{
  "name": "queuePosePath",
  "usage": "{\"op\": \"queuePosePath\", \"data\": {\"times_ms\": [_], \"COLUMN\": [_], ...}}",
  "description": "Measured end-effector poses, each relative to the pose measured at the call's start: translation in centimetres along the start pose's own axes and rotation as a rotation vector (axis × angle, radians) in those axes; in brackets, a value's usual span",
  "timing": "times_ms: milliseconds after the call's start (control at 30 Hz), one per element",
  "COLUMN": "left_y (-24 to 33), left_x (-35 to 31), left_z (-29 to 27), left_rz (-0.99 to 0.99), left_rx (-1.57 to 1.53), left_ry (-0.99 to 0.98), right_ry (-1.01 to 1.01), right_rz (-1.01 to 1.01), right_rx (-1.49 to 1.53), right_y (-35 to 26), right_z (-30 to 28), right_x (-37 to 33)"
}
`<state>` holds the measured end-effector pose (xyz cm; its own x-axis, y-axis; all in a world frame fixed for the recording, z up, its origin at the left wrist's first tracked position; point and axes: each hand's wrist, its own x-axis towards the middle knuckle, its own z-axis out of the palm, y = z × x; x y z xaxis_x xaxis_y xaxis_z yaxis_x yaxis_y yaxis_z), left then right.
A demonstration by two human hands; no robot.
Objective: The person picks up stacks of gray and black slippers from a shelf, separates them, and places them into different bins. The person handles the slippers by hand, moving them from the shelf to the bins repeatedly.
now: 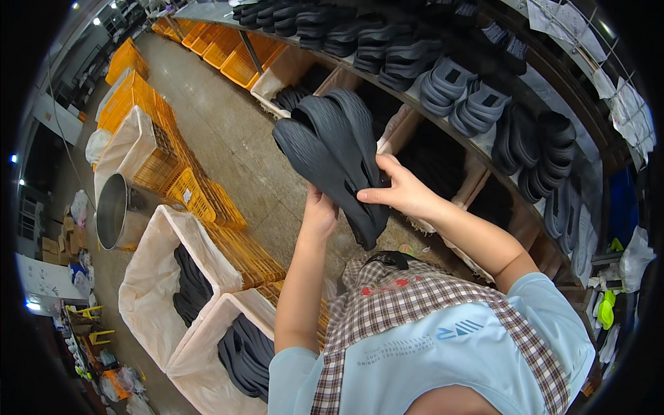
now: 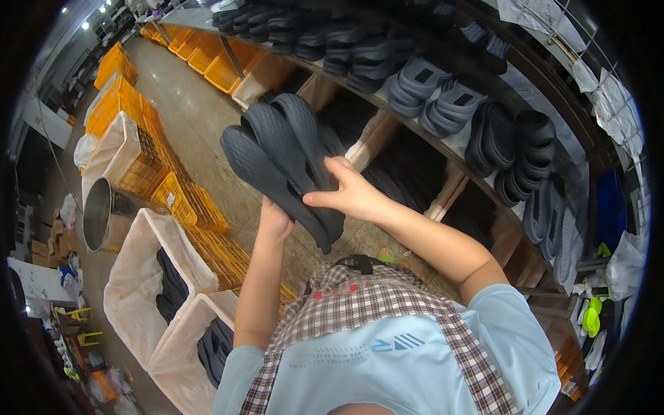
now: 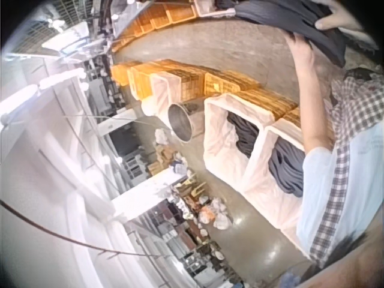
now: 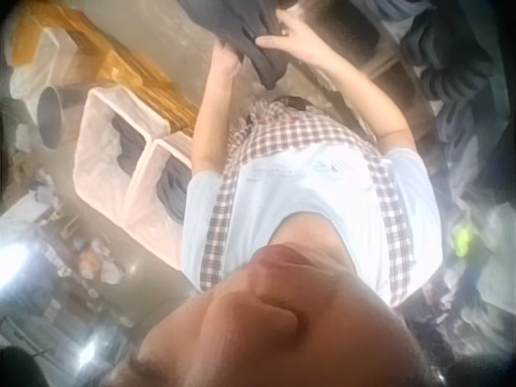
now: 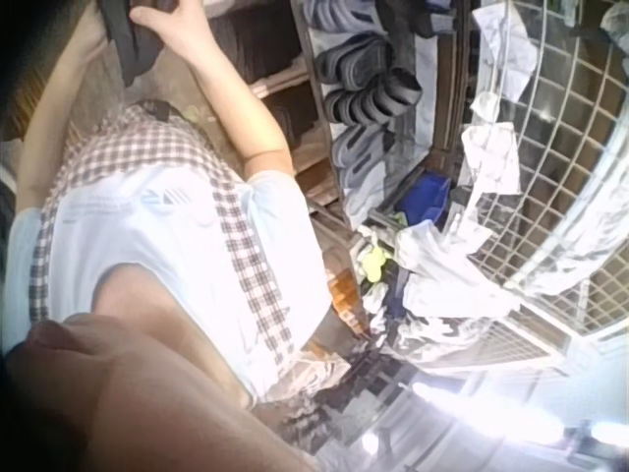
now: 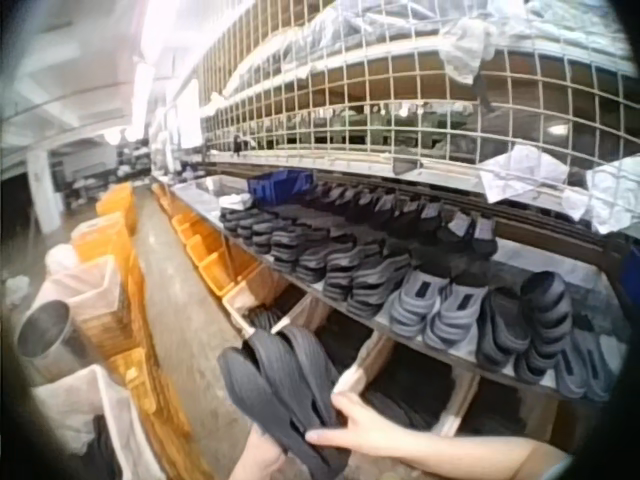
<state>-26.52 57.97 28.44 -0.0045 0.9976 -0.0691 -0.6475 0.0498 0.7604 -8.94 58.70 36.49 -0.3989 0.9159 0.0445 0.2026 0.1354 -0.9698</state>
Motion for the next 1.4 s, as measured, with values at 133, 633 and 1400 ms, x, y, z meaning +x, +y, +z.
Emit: {"op": "queuePosePath", "data": {"times_ms": [133, 633, 1400], "left_y": [0.2, 1.7, 0.1], "left_x": [-0.3, -2.0, -2.0], "left_z": [-0.2, 2.5, 2.5], "left_rz": [0.036, -0.215, -0.371], "left_rx": [0.076, -0.242, -0.397], "left_ry": [-0.16, -0.201, -0.2], "right_ry": [0.001, 0.031, -0.001], "right_rz": [-0.078, -0.555, 0.225], "right_rx": [0.004, -0.359, 0.655], "right_y": [0.4, 1.2, 2.0], "right_z": [-0.3, -4.3, -2.5], "right_x": [-0.7, -0.1, -6.0]}}
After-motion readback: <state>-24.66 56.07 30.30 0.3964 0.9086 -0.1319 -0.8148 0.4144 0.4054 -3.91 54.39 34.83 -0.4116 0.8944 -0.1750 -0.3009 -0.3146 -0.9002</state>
